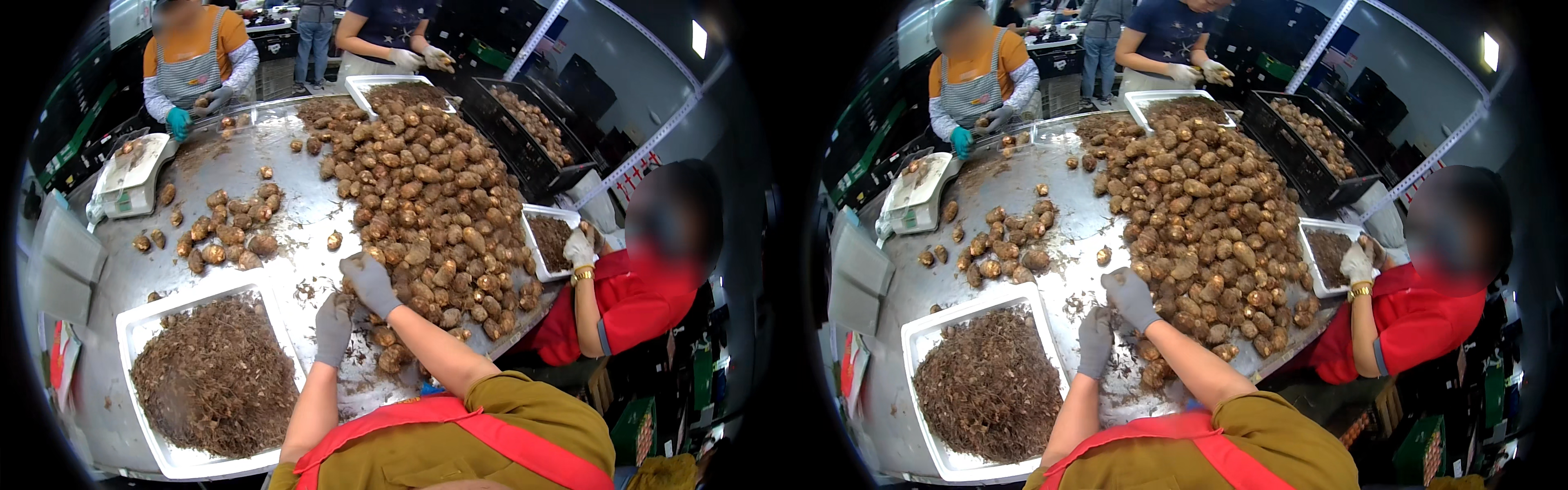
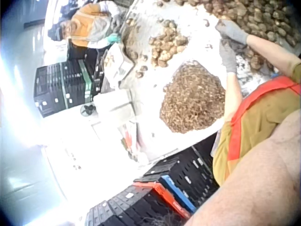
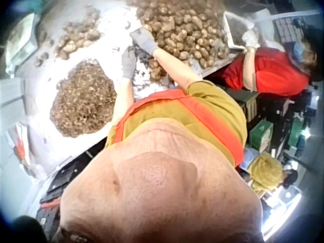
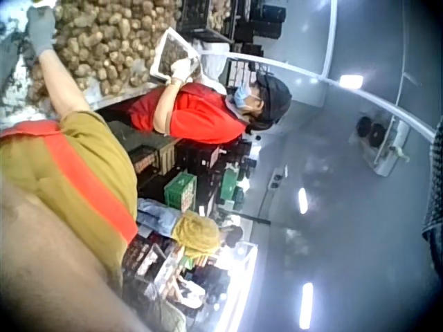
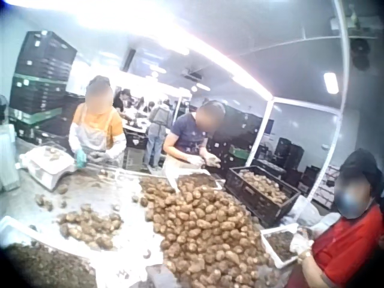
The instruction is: The person empties a large sack of taro roots onto a metal table and proceeds to peel them by hand. They remove the outer skin and fibrous roots, placing the cleaned taro on the table and the waste into a white tray.
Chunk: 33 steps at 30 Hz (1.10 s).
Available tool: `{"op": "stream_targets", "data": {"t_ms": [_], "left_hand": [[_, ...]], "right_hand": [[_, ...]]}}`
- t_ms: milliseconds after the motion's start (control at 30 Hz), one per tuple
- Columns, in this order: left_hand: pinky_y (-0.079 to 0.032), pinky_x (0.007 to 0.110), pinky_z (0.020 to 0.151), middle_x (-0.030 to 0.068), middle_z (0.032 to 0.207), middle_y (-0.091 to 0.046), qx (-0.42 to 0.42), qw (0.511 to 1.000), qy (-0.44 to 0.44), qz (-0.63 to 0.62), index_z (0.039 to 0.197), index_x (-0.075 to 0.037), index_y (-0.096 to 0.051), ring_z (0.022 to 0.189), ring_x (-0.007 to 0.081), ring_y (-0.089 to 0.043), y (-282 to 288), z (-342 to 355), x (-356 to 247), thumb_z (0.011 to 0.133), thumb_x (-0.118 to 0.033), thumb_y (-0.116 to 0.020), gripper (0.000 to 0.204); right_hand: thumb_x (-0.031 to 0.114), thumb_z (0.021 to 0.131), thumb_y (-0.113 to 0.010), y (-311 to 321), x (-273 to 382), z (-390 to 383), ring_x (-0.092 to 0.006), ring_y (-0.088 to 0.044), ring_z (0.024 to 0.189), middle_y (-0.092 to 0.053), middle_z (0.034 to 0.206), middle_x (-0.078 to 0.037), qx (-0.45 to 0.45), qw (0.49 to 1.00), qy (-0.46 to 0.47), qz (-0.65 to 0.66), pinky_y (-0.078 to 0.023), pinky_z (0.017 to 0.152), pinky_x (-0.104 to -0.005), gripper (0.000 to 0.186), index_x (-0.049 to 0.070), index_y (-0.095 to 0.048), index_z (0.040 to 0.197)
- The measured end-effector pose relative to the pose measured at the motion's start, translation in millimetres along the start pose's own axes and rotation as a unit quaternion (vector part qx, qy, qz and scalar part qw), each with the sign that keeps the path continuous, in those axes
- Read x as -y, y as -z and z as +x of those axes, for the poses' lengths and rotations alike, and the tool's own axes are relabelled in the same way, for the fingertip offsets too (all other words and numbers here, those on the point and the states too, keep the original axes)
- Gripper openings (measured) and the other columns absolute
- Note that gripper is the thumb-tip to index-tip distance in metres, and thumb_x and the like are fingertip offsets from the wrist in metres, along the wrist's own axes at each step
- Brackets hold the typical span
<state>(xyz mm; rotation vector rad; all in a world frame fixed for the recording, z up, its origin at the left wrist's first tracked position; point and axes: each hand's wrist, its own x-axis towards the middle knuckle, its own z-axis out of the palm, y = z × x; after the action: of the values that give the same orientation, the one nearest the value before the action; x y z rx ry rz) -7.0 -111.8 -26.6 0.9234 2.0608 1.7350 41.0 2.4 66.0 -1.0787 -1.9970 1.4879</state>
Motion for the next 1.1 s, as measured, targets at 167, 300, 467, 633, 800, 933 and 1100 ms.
{"op": "stream_targets", "data": {"t_ms": [167,300,467,633,800,933,1100], "left_hand": [[-0.048,0.026,0.06,0.0043,0.075,-0.061,0.029,0.958,0.142,-0.246,0.1,0.002,-0.061,0.066,0.0124,-0.058,-9.3,3.3,21.7,0.102,-0.029,-0.047,0.033],[-0.049,0.037,0.081,0.0152,0.101,-0.069,-0.005,0.963,0.131,-0.235,0.119,0.008,-0.056,0.088,0.0249,-0.063,-23.3,-2.9,48.4,0.104,-0.026,-0.039,0.041],[-0.049,0.036,0.087,0.0213,0.102,-0.069,0.024,0.967,0.206,-0.146,0.116,0.01,-0.062,0.095,0.0278,-0.064,-1.8,-1.3,21.6,0.1,-0.021,-0.044,0.038],[-0.051,0.034,0.082,0.0193,0.101,-0.07,0.037,0.974,0.151,-0.162,0.116,0.01,-0.062,0.091,0.0237,-0.065,0.8,1.9,-5.3,0.098,-0.018,-0.051,0.035],[-0.052,0.033,0.079,0.0138,0.098,-0.071,0.112,0.975,0.095,-0.165,0.113,0.007,-0.064,0.087,0.02,-0.067,2.5,7.6,-22.7,0.097,-0.019,-0.052,0.032],[-0.054,0.032,0.073,0.0137,0.088,-0.07,0.122,0.983,0.105,-0.086,0.101,0.004,-0.065,0.08,0.0187,-0.067,6.5,2.6,-25.8,0.095,-0.017,-0.053,0.024],[-0.054,0.026,0.069,0.0106,0.094,-0.067,0.014,0.95,0.194,-0.245,0.107,0.004,-0.064,0.075,0.0134,-0.063,6.3,10.2,-25.4,0.092,-0.008,-0.054,0.021]], "right_hand": [[0.027,0.093,-0.063,20.6,-48.6,27.3,-0.0209,-0.062,0.097,-0.062,0.114,-0.013,0.213,0.874,-0.017,0.437,-0.051,0.087,-0.0359,0.045,-0.002,-0.052,0.125],[0.027,0.093,-0.062,19.8,-40.2,1.4,-0.0216,-0.055,0.117,-0.052,0.134,-0.013,0.291,0.907,-0.007,0.305,-0.045,0.098,-0.0361,0.054,-0.001,-0.045,0.137],[0.024,0.093,-0.063,39.4,-28.4,6.9,-0.0121,-0.056,0.108,-0.06,0.12,-0.007,0.342,0.936,-0.079,0.011,-0.047,0.091,-0.0292,0.055,0.004,-0.046,0.14],[0.019,0.092,-0.063,45.7,-30.8,-5.2,-0.0113,-0.057,0.106,-0.06,0.122,-0.007,0.303,0.948,-0.095,0.018,-0.047,0.092,-0.0284,0.056,0.003,-0.045,0.143],[0.018,0.091,-0.063,34.7,-43.0,-3.6,-0.0155,-0.056,0.111,-0.059,0.126,-0.009,0.172,0.981,0.055,0.075,-0.046,0.097,-0.0302,0.054,0.002,-0.046,0.14],[0.014,0.089,-0.07,38.3,-18.0,-5.9,-0.0172,-0.06,0.111,-0.059,0.127,-0.01,0.2,0.911,-0.009,0.359,-0.048,0.096,-0.0308,0.06,0.002,-0.045,0.141],[0.005,0.09,-0.068,64.6,-17.7,-14.4,-0.0262,-0.061,0.115,-0.058,0.129,-0.014,0.246,0.83,0.023,0.5,-0.051,0.096,-0.0396,0.067,0.003,-0.034,0.148]]}}
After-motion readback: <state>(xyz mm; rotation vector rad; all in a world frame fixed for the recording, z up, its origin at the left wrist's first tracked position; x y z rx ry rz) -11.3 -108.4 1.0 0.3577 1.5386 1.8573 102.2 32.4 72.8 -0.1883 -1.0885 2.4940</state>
